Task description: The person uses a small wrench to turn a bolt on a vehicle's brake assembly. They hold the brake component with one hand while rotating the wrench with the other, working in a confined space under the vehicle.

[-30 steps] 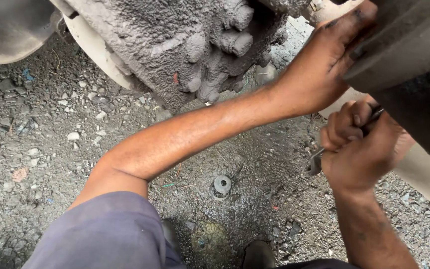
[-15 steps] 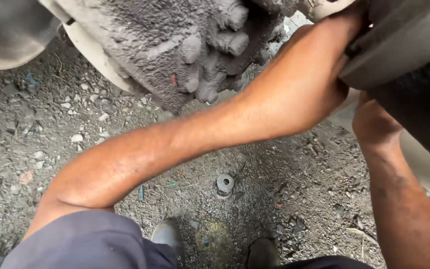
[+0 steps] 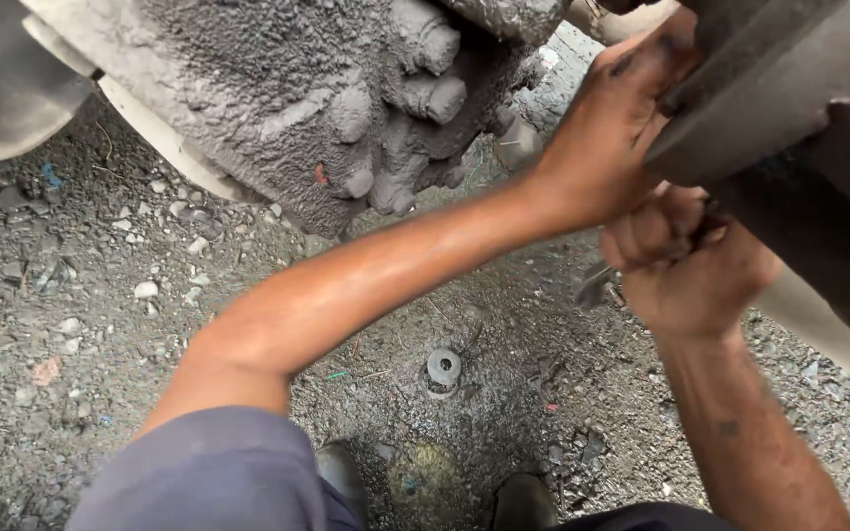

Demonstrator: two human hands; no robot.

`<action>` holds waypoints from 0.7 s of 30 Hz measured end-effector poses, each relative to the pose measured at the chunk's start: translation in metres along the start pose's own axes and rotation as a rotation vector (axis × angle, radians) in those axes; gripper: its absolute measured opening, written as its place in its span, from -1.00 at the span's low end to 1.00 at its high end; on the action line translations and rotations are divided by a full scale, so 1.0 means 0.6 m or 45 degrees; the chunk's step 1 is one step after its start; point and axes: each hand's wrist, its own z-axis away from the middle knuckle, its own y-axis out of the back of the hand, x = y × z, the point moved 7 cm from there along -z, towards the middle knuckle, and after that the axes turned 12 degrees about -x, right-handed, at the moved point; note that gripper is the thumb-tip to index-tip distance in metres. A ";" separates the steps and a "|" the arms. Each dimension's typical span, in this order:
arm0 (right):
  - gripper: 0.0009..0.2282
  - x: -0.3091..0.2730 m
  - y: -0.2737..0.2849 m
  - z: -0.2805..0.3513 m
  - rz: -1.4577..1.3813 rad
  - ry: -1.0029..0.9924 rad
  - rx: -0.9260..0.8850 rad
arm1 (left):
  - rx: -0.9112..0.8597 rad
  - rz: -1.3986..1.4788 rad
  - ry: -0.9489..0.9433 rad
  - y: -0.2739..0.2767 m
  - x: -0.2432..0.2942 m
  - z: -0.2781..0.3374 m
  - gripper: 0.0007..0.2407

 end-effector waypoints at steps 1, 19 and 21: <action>-0.49 -0.002 -0.016 0.001 0.192 -0.037 -0.070 | 0.010 -0.018 -0.031 -0.002 -0.014 0.000 -0.79; -0.53 -0.017 -0.032 0.017 0.255 -0.048 0.140 | -0.075 0.089 0.075 -0.008 -0.033 0.014 -0.78; -0.51 -0.014 -0.040 0.030 0.284 -0.043 0.177 | -0.086 0.103 0.114 0.010 -0.019 0.016 -0.81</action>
